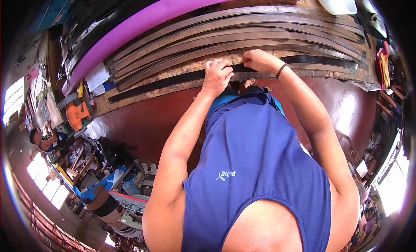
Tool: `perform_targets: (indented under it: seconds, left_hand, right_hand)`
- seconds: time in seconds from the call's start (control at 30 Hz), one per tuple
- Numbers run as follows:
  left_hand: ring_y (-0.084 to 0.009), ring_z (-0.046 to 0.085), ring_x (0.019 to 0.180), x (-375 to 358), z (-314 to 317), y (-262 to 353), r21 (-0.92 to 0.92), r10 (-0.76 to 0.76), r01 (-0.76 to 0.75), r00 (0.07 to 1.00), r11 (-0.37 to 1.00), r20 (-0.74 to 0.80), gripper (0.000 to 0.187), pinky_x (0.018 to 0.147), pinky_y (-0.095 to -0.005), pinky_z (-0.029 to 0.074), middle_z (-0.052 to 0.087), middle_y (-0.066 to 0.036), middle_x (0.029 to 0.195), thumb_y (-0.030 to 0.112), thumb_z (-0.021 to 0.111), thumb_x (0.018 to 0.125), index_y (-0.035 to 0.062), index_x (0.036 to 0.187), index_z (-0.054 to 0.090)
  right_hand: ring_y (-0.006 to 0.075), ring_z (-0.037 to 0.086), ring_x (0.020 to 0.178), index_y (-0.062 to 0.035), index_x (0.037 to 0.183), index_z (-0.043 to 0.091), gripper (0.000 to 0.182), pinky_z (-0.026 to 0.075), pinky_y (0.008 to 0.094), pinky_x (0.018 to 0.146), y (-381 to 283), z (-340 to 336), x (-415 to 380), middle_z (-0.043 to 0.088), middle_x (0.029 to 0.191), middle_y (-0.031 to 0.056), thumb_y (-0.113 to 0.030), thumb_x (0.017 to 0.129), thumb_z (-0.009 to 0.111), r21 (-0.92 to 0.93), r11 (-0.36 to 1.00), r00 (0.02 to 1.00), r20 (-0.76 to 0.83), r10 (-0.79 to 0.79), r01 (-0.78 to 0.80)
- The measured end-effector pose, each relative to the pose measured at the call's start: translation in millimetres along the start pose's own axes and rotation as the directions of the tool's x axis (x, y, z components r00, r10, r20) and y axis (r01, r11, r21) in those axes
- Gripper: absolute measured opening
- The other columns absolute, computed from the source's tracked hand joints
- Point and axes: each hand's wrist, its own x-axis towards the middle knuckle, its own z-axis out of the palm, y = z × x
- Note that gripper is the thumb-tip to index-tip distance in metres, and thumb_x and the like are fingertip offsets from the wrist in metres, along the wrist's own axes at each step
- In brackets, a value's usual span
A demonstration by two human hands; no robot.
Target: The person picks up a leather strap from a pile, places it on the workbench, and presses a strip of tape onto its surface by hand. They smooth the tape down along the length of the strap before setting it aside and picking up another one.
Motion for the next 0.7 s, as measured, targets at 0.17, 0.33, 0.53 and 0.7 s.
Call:
perform_targets:
  seconds: [0.17, 0.33, 0.53, 0.7]
  left_hand:
    - [-0.0252, 0.061, 0.106, 0, 0, 0, 0.020, 0.021, -0.021, 1.000, 1.000, -0.023, 0.016, 0.093, -0.0451, 0.040, 0.068, -0.002, 0.110, 0.015, 0.079, 0.080, 0.0116, 0.092, 0.070]
    - [-0.0256, 0.061, 0.106, 1, 4, 6, 0.068, 0.024, -0.022, 0.999, 0.997, -0.029, 0.015, 0.094, -0.0452, 0.041, 0.069, -0.001, 0.110, 0.016, 0.079, 0.080, 0.0116, 0.092, 0.071]
    - [-0.0253, 0.061, 0.107, 3, 15, 12, 0.121, 0.020, -0.015, 0.999, 0.993, -0.041, 0.016, 0.093, -0.0452, 0.041, 0.070, -0.001, 0.109, 0.017, 0.080, 0.079, 0.0123, 0.092, 0.072]
    - [-0.0248, 0.062, 0.107, 3, 16, 14, 0.145, 0.008, -0.004, 1.000, 0.989, -0.030, 0.017, 0.093, -0.0451, 0.041, 0.071, -0.001, 0.109, 0.017, 0.080, 0.078, 0.0125, 0.092, 0.072]
  right_hand:
    - [0.0382, 0.071, 0.095, -0.0049, 0.102, 0.071, 0.023, 0.055, 0.0452, 0.083, 2, -6, -13, 0.074, 0.096, 0.0186, -0.019, 0.083, 0.076, 0.013, 0.999, 0.996, -0.085, -0.040, 0.041]
    - [0.0387, 0.070, 0.092, -0.0040, 0.099, 0.068, 0.021, 0.054, 0.0466, 0.080, 13, -4, -11, 0.073, 0.092, 0.0192, -0.017, 0.084, 0.075, 0.040, 0.989, 0.986, -0.088, -0.138, 0.142]
    - [0.0396, 0.070, 0.092, -0.0063, 0.099, 0.069, 0.020, 0.055, 0.0477, 0.080, 19, 1, -9, 0.073, 0.092, 0.0188, -0.019, 0.085, 0.074, 0.005, 0.984, 0.977, -0.121, -0.178, 0.180]
    - [0.0399, 0.070, 0.093, -0.0069, 0.098, 0.070, 0.020, 0.055, 0.0484, 0.081, 23, 4, -8, 0.073, 0.092, 0.0185, -0.020, 0.084, 0.075, 0.003, 0.976, 0.967, -0.137, -0.215, 0.218]
